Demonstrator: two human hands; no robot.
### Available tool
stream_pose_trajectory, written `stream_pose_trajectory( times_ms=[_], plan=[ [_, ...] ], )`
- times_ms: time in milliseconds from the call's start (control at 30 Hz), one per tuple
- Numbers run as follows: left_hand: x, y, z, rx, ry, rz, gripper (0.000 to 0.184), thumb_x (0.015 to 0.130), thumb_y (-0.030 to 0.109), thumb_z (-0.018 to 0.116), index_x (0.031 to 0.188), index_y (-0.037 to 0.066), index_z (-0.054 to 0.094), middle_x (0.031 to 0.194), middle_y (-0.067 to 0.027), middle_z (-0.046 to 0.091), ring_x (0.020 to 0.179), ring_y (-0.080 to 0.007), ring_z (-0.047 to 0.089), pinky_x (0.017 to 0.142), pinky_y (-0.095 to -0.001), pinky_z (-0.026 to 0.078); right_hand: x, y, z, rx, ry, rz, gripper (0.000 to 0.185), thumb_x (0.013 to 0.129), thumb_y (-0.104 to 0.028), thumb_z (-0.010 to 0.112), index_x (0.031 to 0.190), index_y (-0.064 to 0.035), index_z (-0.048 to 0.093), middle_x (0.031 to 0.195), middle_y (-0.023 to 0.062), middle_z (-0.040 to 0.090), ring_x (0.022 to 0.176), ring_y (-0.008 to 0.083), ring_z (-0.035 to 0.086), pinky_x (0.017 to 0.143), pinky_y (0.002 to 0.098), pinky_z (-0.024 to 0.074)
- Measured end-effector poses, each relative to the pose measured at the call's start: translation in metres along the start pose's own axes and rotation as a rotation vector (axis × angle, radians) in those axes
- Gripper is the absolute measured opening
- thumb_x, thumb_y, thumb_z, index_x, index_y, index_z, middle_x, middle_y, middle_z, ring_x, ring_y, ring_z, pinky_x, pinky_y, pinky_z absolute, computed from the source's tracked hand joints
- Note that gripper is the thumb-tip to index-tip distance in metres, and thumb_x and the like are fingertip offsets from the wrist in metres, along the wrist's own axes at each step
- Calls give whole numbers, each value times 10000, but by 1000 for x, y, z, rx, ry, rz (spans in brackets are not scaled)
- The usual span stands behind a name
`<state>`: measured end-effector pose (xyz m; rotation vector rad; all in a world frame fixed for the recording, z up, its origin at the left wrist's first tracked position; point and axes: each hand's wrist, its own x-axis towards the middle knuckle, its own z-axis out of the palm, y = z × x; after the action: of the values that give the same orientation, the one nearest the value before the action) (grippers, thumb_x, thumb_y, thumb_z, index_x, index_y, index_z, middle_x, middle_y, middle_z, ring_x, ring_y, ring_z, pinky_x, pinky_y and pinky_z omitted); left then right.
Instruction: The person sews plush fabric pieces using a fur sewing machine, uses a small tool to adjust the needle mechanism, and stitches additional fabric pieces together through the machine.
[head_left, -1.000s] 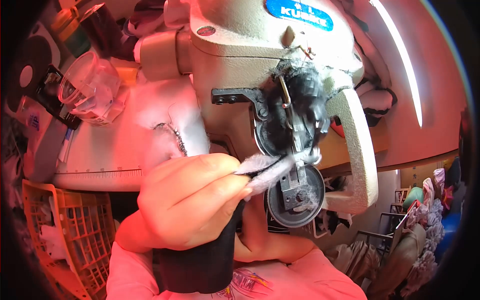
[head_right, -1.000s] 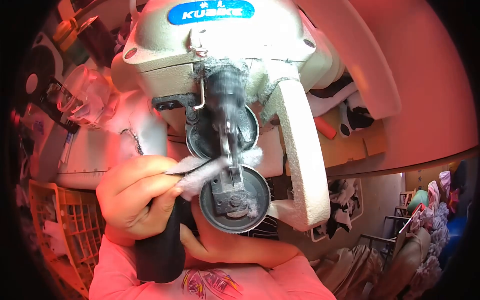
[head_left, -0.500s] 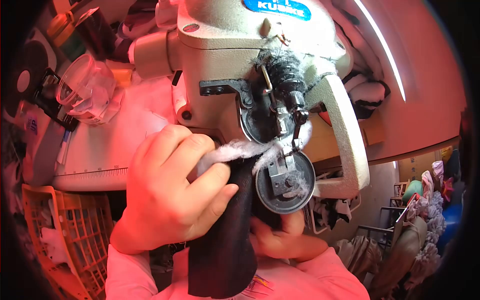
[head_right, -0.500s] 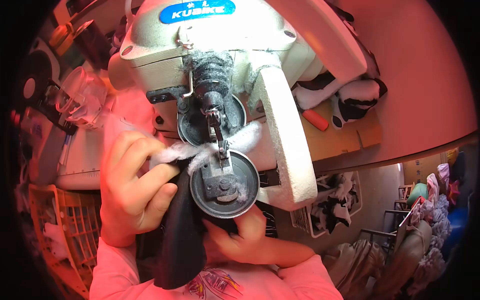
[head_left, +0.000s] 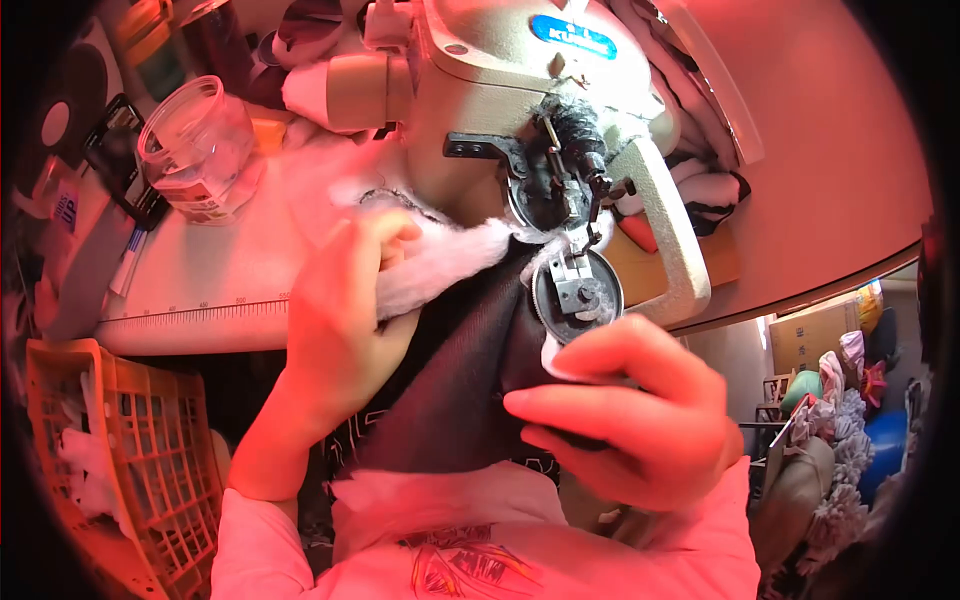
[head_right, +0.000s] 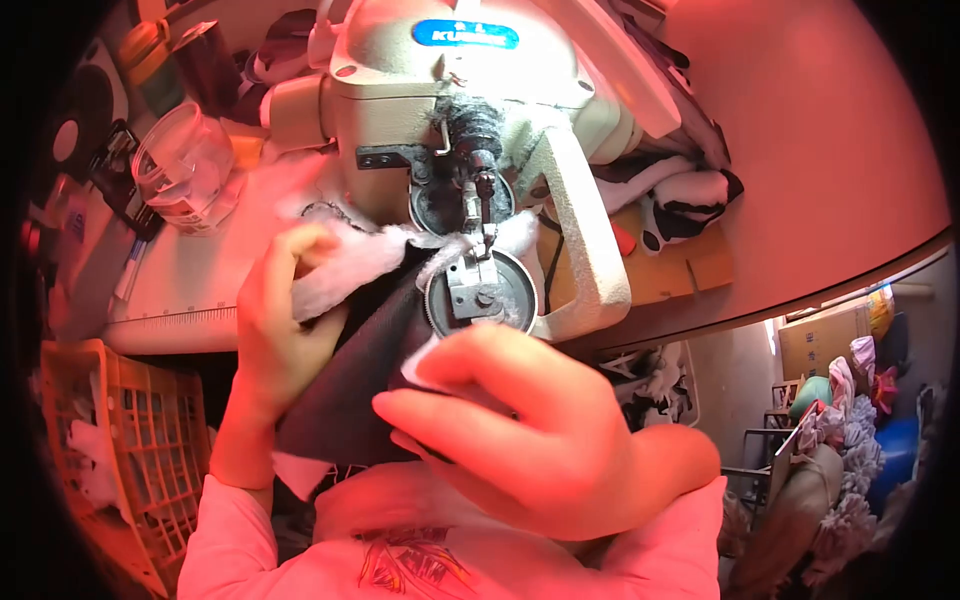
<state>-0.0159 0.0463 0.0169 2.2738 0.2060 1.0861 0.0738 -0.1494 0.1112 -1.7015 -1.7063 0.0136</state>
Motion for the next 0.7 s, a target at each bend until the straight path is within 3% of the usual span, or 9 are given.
stream_pose_trajectory(
  times_ms=[167, 233, 267, 333, 400, 467, 600, 633, 700],
  plan=[
    [13, 0, -19, -134, 63, 236, 212, 664, -29, 701, 839, 9, 587, 769, -92, 548, 740, -287, 545, 686, -350, 461, 44, -9, -13, 188, -118, 13, 556, 587, -34, 819, 1112, 27, 647, 922, 120, 587, 793, 197, 569, 707, 290, 455],
    [12, -1, -15, -421, 102, 156, 217, 683, -24, 684, 874, 0, 584, 805, -95, 569, 750, -241, 568, 690, -308, 458, 54, -9, -15, 199, -182, 84, 615, 586, -16, 804, 1171, 20, 615, 974, 115, 592, 816, 173, 582, 712, 276, 463],
    [7, 4, -18, -532, 47, -7, 226, 706, -50, 625, 924, -15, 575, 828, -97, 580, 776, -195, 579, 704, -284, 456, 54, -7, -9, 192, -122, 143, 632, 599, 22, 774, 1204, 19, 589, 966, 93, 579, 828, 161, 592, 702, 258, 462],
    [5, 10, -16, -674, 53, -173, 231, 738, -65, 548, 965, -26, 561, 819, -94, 572, 767, -176, 579, 692, -281, 459, 59, -1, -10, 262, -133, 268, 617, 624, 60, 739, 1218, 8, 579, 942, 76, 557, 807, 155, 581, 676, 237, 451],
    [1, 6, -14, -662, 11, -279, 228, 771, -36, 521, 996, -28, 552, 850, -65, 589, 780, -148, 580, 691, -270, 464, 63, 4, -14, -59, -196, 137, 496, 683, 11, 752, 1155, -9, 603, 927, 75, 529, 782, 178, 543, 664, 271, 442],
    [-5, -3, -5, -894, 48, -321, 253, 787, -10, 527, 1038, -28, 557, 908, -42, 604, 814, -109, 579, 699, -254, 471, 64, 5, -13, -210, -258, 99, 359, 739, -97, 759, 1052, -7, 608, 937, 94, 525, 808, 221, 520, 702, 311, 438],
    [0, 5, -2, -879, 186, -377, 365, 789, 30, 651, 1131, -36, 544, 885, -6, 610, 781, -51, 571, 669, -200, 465, 68, 7, -10, -147, -344, 74, 272, 796, -150, 706, 965, 12, 567, 933, 116, 515, 825, 275, 513, 729, 337, 435],
    [3, 12, 3, -918, 274, -502, 318, 819, 63, 690, 1109, -27, 593, 822, 33, 594, 719, -22, 523, 614, -180, 430, 69, 8, -9, -147, -346, 71, 272, 796, -150, 706, 965, 12, 567, 933, 116, 515, 825, 275, 513, 729, 337, 435],
    [-1, 3, 6, -892, 265, -495, 261, 843, 70, 682, 1084, -14, 627, 809, 44, 585, 688, -19, 496, 592, -181, 411, 70, 8, -9, -212, -364, 51, 256, 791, -127, 705, 949, 10, 556, 917, 122, 517, 826, 308, 506, 737, 345, 435]
  ],
)
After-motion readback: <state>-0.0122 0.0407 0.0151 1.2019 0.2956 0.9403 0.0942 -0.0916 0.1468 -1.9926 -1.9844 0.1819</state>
